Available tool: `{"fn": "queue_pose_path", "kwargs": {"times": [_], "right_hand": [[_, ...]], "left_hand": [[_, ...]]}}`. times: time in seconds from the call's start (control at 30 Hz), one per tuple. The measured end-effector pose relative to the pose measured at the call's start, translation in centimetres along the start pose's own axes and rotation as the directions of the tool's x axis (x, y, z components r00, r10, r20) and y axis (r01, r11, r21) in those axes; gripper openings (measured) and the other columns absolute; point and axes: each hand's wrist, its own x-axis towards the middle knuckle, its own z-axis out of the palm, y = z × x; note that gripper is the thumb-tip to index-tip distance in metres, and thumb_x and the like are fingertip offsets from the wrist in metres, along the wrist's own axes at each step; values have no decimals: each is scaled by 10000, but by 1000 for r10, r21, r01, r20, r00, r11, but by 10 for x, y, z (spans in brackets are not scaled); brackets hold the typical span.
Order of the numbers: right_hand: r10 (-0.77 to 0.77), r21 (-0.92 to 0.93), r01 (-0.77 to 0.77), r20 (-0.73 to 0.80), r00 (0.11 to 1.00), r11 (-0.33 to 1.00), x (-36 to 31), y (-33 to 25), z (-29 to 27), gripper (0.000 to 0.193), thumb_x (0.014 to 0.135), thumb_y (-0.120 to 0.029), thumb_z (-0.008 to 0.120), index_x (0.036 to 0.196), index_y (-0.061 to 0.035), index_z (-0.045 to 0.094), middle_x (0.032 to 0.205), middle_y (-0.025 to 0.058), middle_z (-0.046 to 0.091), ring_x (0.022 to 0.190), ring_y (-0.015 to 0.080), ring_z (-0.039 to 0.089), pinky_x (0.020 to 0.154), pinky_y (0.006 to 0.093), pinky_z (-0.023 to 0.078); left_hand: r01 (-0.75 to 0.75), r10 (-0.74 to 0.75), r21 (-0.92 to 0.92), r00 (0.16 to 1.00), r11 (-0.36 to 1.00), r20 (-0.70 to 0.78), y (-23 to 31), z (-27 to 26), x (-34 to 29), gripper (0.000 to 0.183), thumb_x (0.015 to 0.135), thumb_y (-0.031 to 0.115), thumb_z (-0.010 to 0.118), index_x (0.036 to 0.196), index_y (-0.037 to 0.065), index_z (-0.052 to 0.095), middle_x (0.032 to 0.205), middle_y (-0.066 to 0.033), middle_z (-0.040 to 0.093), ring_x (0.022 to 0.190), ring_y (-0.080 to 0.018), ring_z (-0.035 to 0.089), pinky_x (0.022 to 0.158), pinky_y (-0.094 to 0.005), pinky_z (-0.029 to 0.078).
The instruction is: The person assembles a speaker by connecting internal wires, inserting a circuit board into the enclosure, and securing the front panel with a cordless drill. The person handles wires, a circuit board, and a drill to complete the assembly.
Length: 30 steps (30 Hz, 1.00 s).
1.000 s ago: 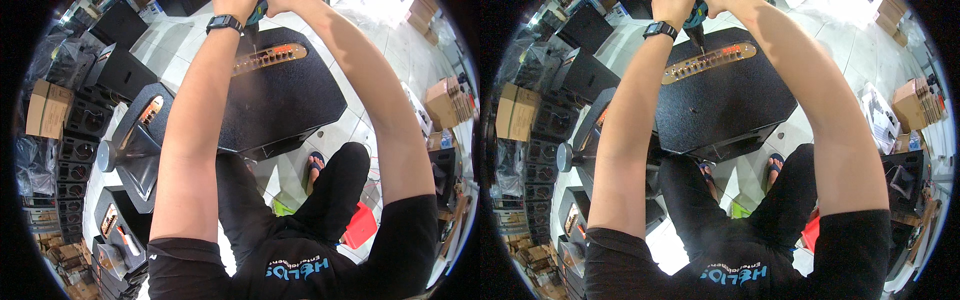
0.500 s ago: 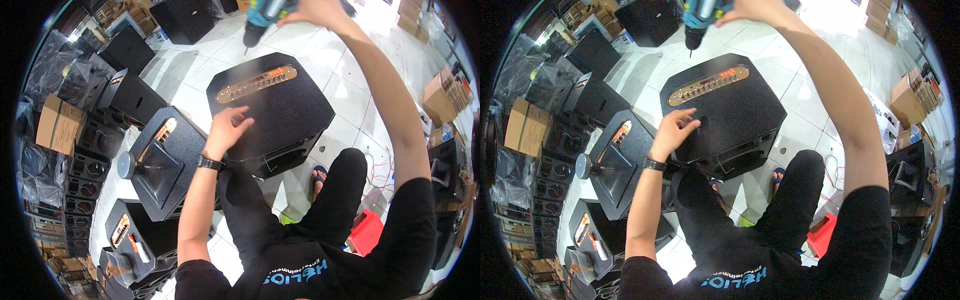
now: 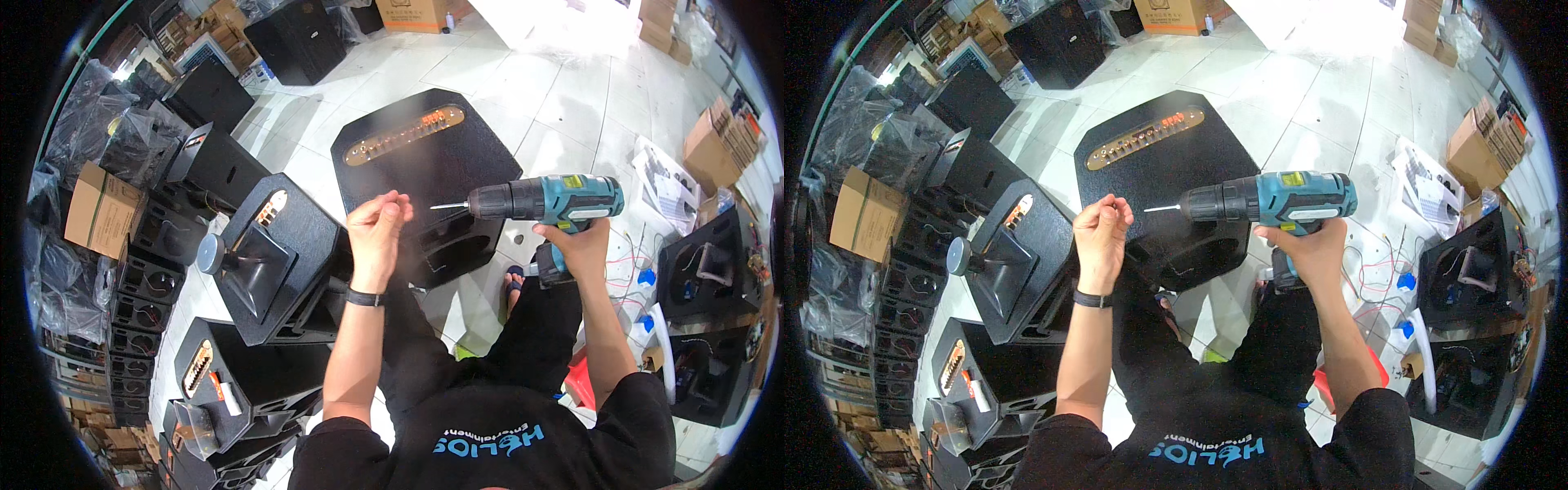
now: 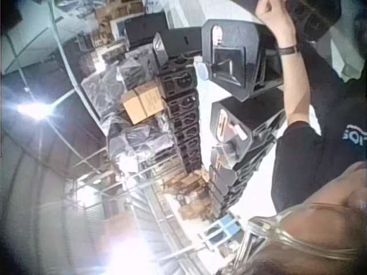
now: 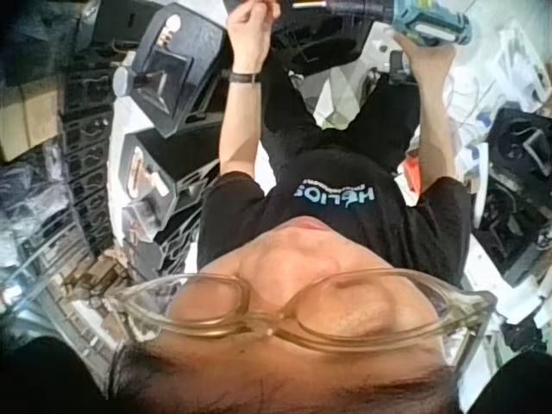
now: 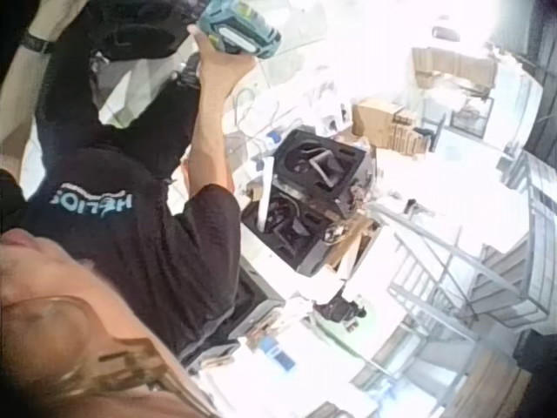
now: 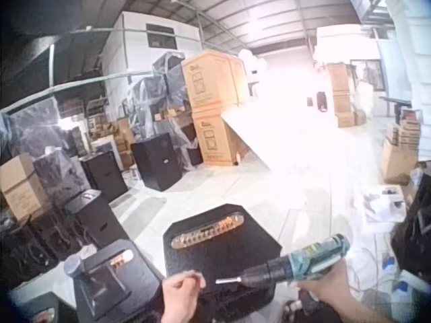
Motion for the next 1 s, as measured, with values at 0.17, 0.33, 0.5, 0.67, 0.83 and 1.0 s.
{"fn": "queue_pose_path", "kwargs": {"times": [0.17,0.33,0.5,0.67,0.83,1.0], "right_hand": [[-26,125,25,12,1000,992,-11,5,4,673,654,-196,1013,1179,30,657,1080,93,733,978,186,691,901,340,548],[-132,158,135,-30,991,978,-13,-6,9,474,654,-182,1010,999,16,752,938,69,781,844,147,712,815,330,566],[-70,97,64,55,996,993,-11,3,6,683,620,-199,1034,1152,19,665,1071,78,736,965,182,688,900,349,551],[-265,-48,267,46,963,963,2,-7,13,613,627,-225,1030,1090,0,696,1032,76,756,939,180,706,863,349,563],[-458,-296,483,153,876,824,89,-34,22,561,677,-450,931,997,-27,748,951,151,788,908,297,769,850,396,590],[-503,-710,518,262,823,477,183,-98,66,542,641,-473,844,954,-43,745,889,183,766,866,362,766,789,457,625]], "left_hand": [[85,-74,-348,996,934,44,-10,27,-25,260,984,224,744,1161,36,716,1187,-157,724,976,-237,739,854,-316,632],[71,-85,-404,996,912,-17,-10,42,-37,228,1016,207,700,1161,32,707,1212,-157,708,987,-237,741,842,-296,632],[30,-50,-332,997,943,-51,-10,42,-41,199,1042,161,669,1160,1,688,1184,-172,709,964,-249,747,818,-293,630],[-10,-13,-209,994,978,-112,-13,39,-37,185,1052,131,661,1142,-29,687,1144,-179,721,900,-238,750,791,-280,606],[-248,185,613,969,750,166,20,1,38,183,952,144,782,1053,-8,786,1018,-105,773,907,-212,725,828,-305,551],[-329,-34,879,932,346,362,38,7,140,151,852,143,830,975,56,832,945,-103,808,837,-188,748,791,-307,570]]}}
